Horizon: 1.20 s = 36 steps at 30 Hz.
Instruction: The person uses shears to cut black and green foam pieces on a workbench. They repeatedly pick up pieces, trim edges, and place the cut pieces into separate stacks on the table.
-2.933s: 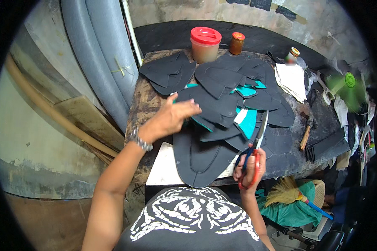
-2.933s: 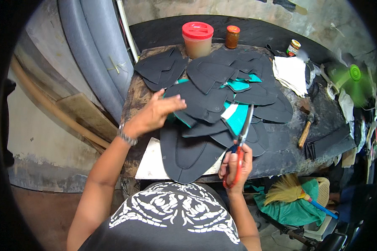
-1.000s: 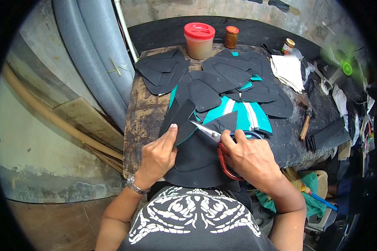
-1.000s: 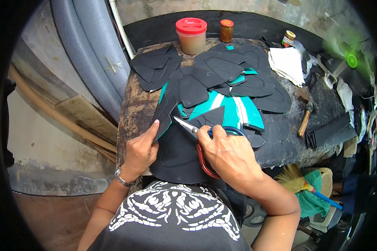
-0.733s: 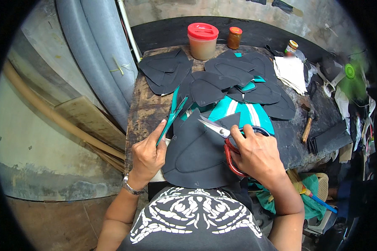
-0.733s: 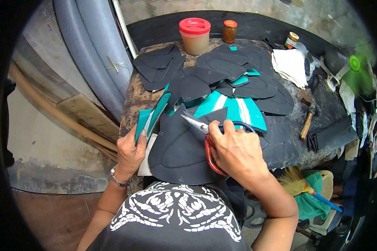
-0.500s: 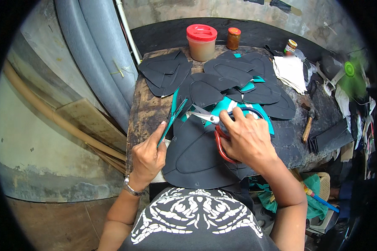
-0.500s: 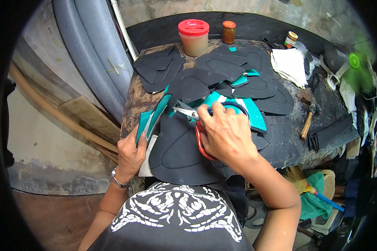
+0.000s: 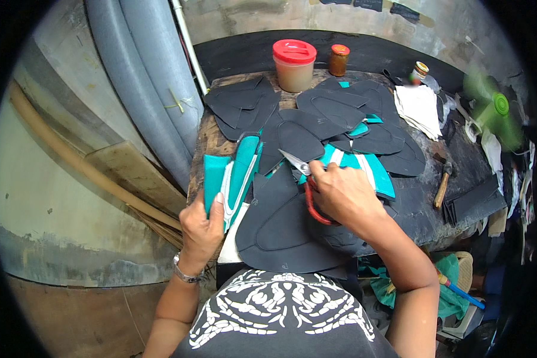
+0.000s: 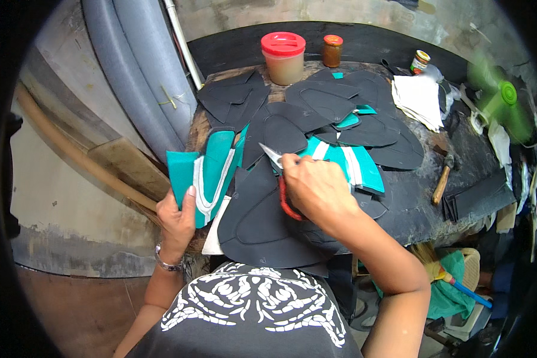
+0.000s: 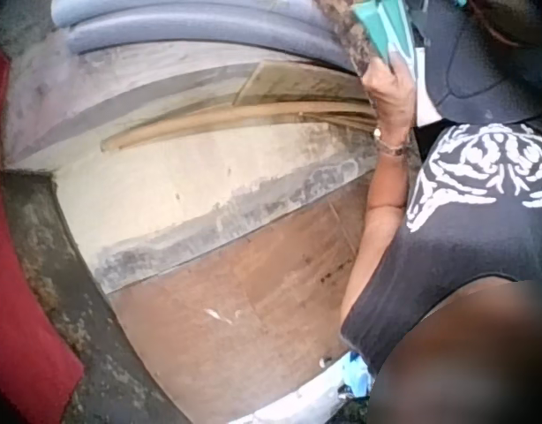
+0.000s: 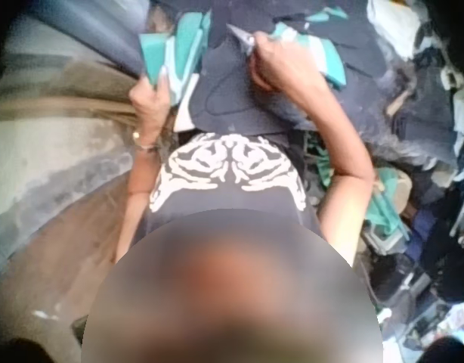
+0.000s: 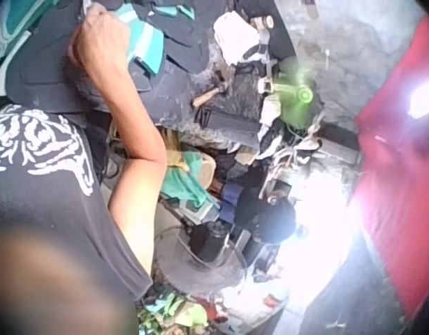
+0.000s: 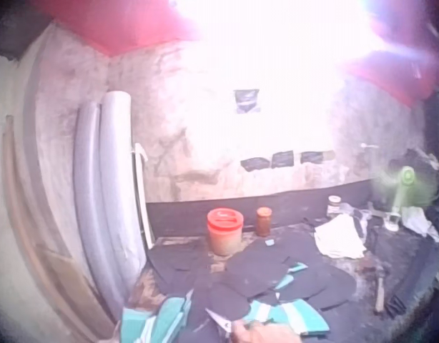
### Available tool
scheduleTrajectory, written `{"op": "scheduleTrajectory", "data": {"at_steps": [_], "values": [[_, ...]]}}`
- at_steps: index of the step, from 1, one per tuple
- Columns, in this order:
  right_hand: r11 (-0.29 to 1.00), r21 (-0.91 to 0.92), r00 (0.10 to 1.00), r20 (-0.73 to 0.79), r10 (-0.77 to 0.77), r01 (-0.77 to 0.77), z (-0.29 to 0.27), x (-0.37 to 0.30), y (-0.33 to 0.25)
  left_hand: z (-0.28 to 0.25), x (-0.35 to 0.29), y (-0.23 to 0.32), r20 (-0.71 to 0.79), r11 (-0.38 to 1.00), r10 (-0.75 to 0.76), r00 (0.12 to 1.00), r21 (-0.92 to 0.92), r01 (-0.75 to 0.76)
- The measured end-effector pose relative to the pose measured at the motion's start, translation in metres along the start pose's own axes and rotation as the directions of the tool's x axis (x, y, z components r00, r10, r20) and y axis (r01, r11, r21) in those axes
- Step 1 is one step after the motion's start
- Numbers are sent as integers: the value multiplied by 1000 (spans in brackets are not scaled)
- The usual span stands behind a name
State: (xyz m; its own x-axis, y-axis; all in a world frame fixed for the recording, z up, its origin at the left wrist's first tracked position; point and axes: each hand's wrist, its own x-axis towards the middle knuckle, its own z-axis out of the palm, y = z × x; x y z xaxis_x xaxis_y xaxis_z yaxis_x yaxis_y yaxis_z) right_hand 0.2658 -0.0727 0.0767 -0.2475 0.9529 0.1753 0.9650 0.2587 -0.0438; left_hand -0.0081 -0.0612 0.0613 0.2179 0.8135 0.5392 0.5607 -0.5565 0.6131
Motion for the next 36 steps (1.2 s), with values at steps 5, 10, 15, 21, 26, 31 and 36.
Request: {"op": "scheduleTrajectory", "data": {"at_steps": [5,10,15,21,26,31,36], "values": [[982,87,983,91,161,-169,-14,-24,0,-14,8,-7,-57,996,-69,996,-59,66],[997,40,998,3,64,-64,-18,-23,-9,-16,11,-1,-31,1000,-8,999,5,9],[1000,16,994,-105,-16,18,-4,-2,-12,-16,9,5,-22,999,19,1000,52,-18],[988,140,995,83,51,-62,17,-5,-12,-33,34,-2,-194,983,46,980,183,-10],[979,178,994,62,84,-94,37,-17,-20,8,136,-66,44,890,408,912,202,-408],[961,205,980,104,170,-188,39,-41,-21,81,154,-96,491,876,184,851,310,-369],[906,252,940,135,314,-339,41,-62,-31,142,134,-77,493,903,-327,806,415,112]]}}
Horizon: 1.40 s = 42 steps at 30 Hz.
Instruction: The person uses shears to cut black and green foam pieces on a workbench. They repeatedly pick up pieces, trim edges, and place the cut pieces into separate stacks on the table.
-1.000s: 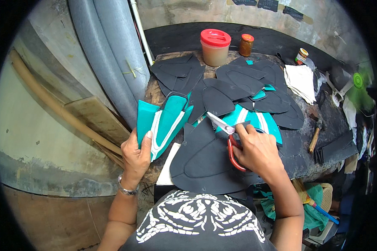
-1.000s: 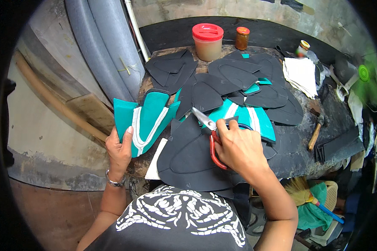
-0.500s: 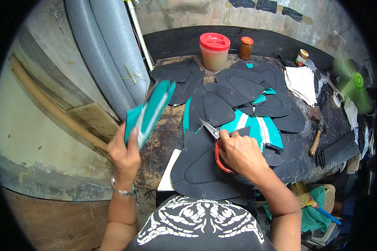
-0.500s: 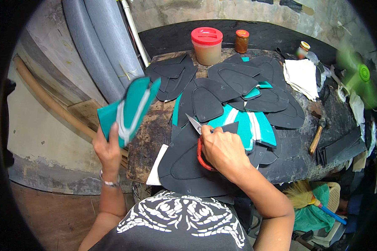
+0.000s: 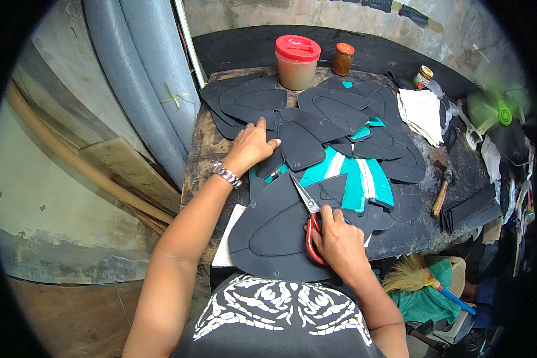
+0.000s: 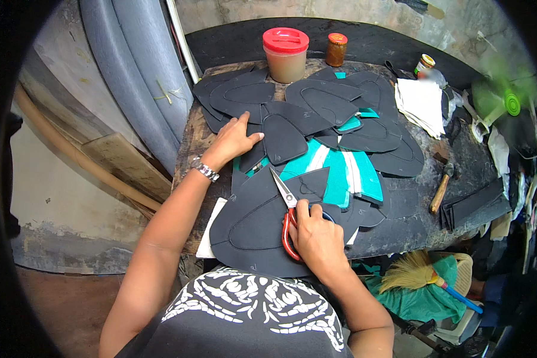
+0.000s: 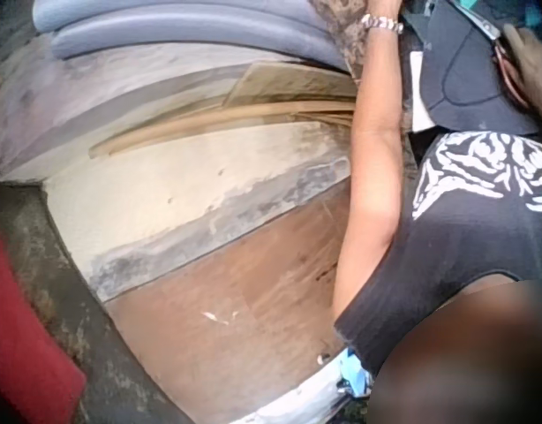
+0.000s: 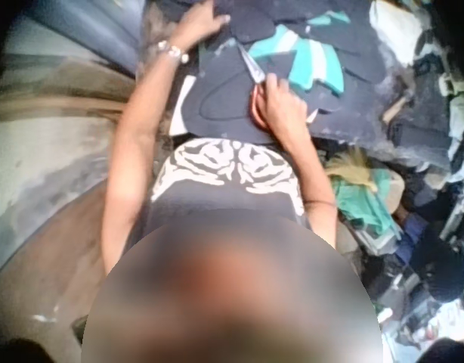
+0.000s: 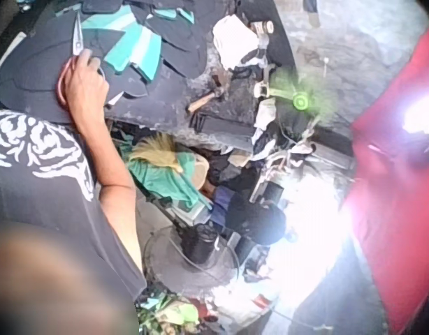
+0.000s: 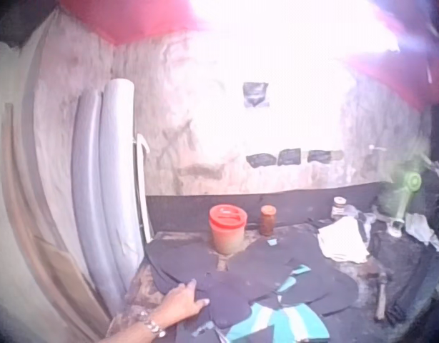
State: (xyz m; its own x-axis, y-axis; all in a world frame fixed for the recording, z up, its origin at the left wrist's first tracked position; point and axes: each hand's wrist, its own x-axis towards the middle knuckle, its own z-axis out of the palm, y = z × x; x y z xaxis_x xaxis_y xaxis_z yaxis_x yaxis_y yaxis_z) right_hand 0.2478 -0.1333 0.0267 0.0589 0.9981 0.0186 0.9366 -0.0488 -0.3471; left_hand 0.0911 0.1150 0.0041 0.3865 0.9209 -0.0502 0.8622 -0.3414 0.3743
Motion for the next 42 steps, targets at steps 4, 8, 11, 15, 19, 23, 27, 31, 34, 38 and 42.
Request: {"op": "scheduleTrajectory", "data": {"at_steps": [4,8,11,15,19,23,27,31,34,38,42], "values": [[996,34,997,33,77,-78,-1,-15,1,7,11,2,29,938,-143,989,-316,144],[995,69,996,-41,75,-72,-6,-31,6,8,1,-2,187,557,-207,960,-785,273],[987,114,994,5,110,-110,-12,-40,14,12,-16,10,188,168,-212,959,-960,225],[956,257,989,7,146,-143,-21,-43,24,4,-27,40,128,117,-53,990,-984,133],[694,647,949,208,237,-315,-34,-50,25,-21,-31,74,-163,292,178,970,-933,-210],[-47,950,947,312,80,-309,-37,-57,28,-40,-50,89,-279,136,238,930,-939,-317],[-369,867,938,267,-223,-335,-25,-53,35,-51,-77,73,-180,-90,188,966,-982,-165],[-492,759,892,264,-368,-427,-18,-40,37,-53,-102,46,-15,-289,116,993,-957,19],[-575,675,882,284,-376,-462,-16,-26,31,-55,-116,26,40,-418,125,991,-904,90],[-599,621,857,279,-434,-505,-17,1,25,-57,-131,8,-4,-583,164,986,-807,94],[-587,612,833,249,-494,-531,-19,22,16,-58,-140,0,5,-678,190,982,-722,135]]}}
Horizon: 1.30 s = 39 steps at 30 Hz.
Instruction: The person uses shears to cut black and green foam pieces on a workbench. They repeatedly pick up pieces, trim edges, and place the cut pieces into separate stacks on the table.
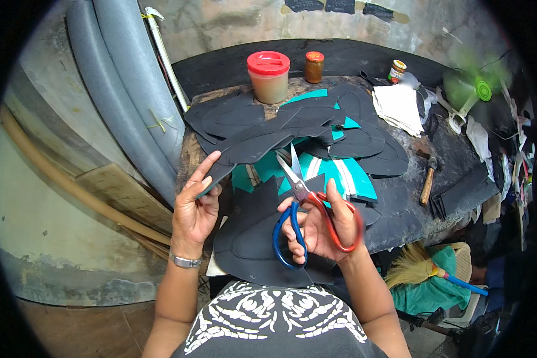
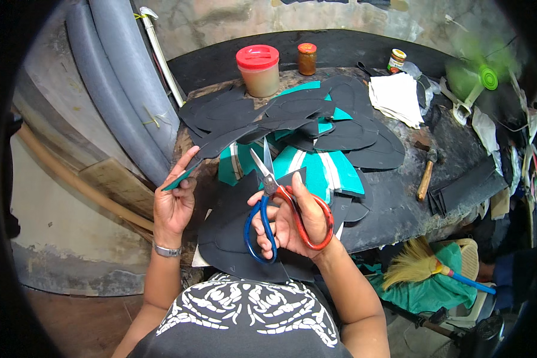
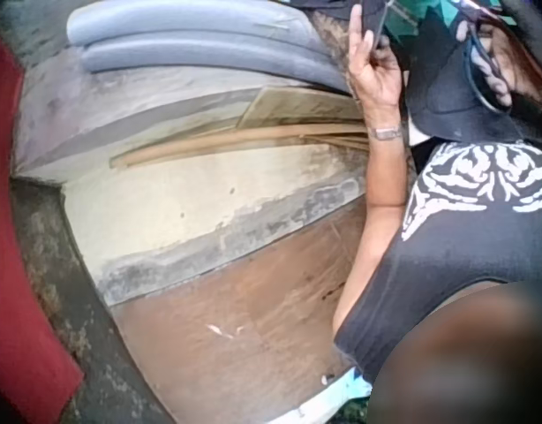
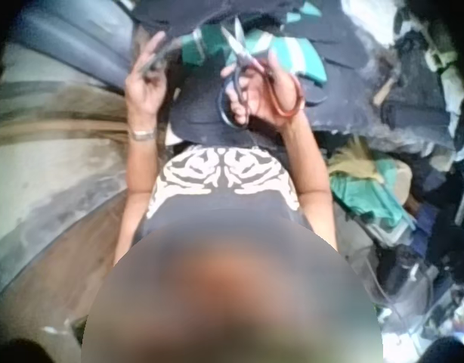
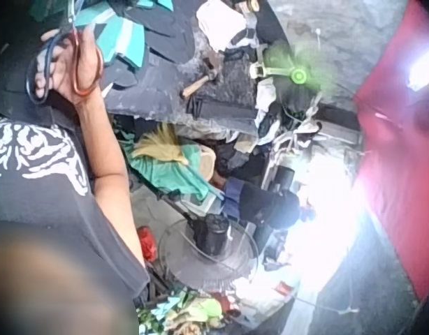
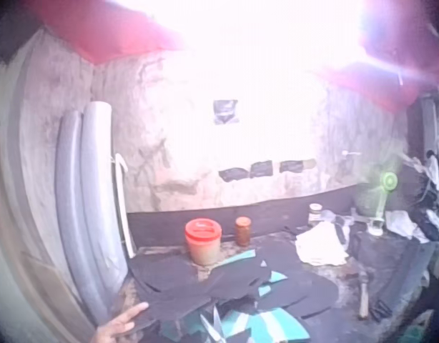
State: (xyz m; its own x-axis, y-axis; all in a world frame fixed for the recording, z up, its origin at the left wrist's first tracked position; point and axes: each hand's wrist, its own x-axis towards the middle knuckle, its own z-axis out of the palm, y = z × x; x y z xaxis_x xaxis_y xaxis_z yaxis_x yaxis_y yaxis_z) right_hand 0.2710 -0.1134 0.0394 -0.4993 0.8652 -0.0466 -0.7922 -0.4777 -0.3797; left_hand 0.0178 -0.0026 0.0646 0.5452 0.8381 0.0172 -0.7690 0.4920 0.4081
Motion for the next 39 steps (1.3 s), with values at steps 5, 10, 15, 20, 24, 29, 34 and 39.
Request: {"op": "scheduleTrajectory", "data": {"at_steps": [5,10,15,20,24,29,34,39], "values": [[1000,-15,994,108,10,-8,11,0,2,9,-12,5,-45,992,69,997,110,-63],[999,23,987,153,38,-42,14,-8,2,22,-32,0,-63,969,155,986,206,-139],[996,46,992,98,77,-82,11,-1,1,23,-46,-9,-42,882,226,973,433,-186],[991,105,993,88,74,-83,16,-1,9,16,-57,-13,-41,844,293,955,480,-238],[973,205,993,84,88,-104,22,-6,12,8,-62,-14,-53,858,302,952,451,-247],[955,271,988,121,94,-124,23,-9,16,0,-65,-15,-40,873,291,956,419,-248],[970,167,962,238,136,-179,22,-21,17,-6,-65,-5,-82,905,299,951,341,-255],[976,165,983,145,116,-140,19,-30,0,-12,-66,3,-88,991,120,989,-46,-124]]}}
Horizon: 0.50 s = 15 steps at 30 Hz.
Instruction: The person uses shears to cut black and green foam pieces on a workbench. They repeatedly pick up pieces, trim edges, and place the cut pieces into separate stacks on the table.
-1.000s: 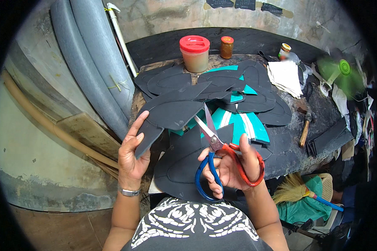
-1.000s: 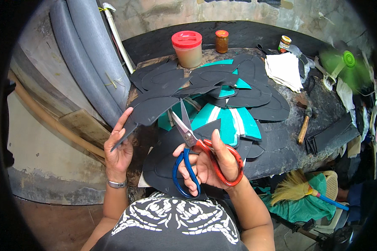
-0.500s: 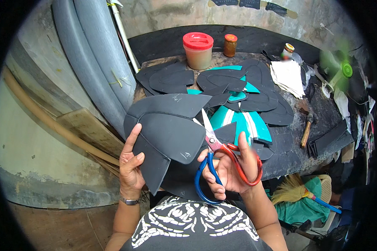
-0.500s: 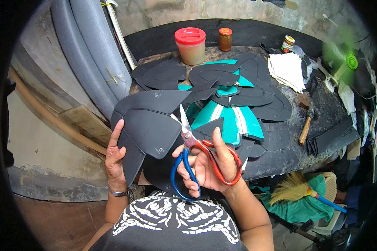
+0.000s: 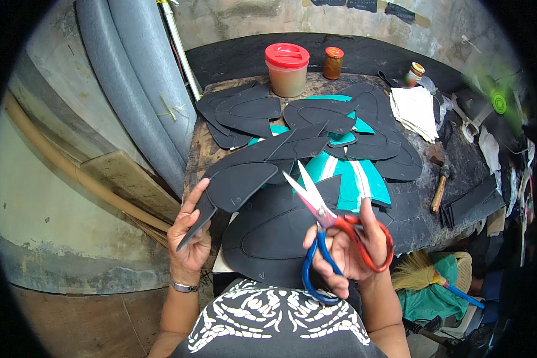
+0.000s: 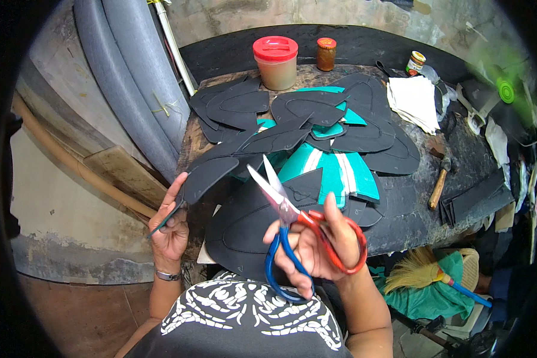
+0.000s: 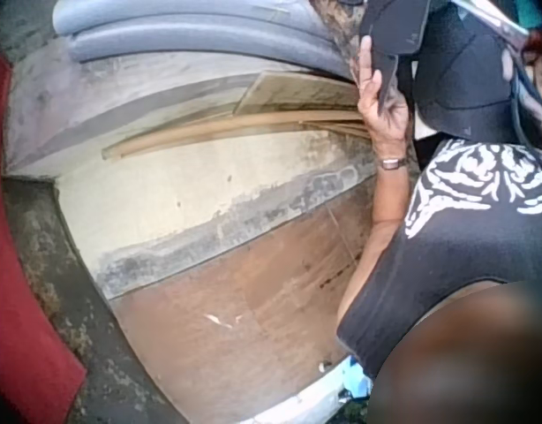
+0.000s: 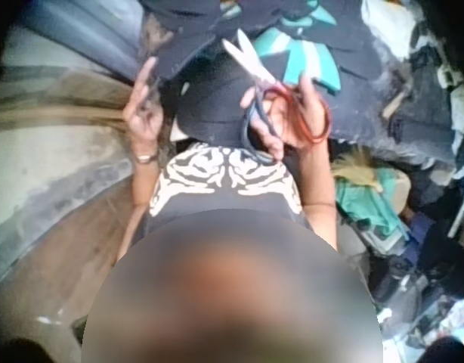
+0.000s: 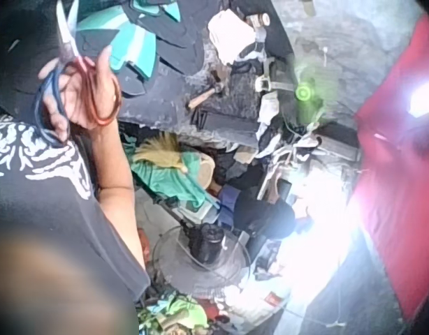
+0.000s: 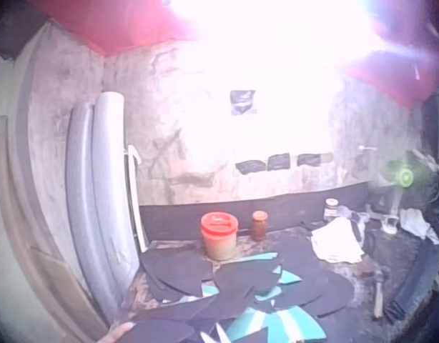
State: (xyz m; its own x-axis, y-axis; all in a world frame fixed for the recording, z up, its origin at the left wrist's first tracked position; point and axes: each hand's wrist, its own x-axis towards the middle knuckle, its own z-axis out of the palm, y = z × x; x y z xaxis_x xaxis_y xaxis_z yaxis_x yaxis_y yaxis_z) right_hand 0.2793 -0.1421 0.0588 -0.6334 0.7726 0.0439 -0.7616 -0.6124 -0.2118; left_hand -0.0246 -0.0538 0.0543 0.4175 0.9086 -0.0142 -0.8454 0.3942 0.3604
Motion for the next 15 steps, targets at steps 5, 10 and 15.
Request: {"op": "scheduleTrajectory", "data": {"at_steps": [5,10,15], "values": [[997,71,988,-149,27,-17,-16,18,-8,-4,3,-11,-137,998,-58,989,3,59],[999,21,986,-164,38,-36,-30,18,4,-12,6,-13,-176,994,-108,979,-52,100],[999,21,996,-71,50,-49,-28,1,7,-16,5,-14,-160,998,-63,985,-12,62]]}}
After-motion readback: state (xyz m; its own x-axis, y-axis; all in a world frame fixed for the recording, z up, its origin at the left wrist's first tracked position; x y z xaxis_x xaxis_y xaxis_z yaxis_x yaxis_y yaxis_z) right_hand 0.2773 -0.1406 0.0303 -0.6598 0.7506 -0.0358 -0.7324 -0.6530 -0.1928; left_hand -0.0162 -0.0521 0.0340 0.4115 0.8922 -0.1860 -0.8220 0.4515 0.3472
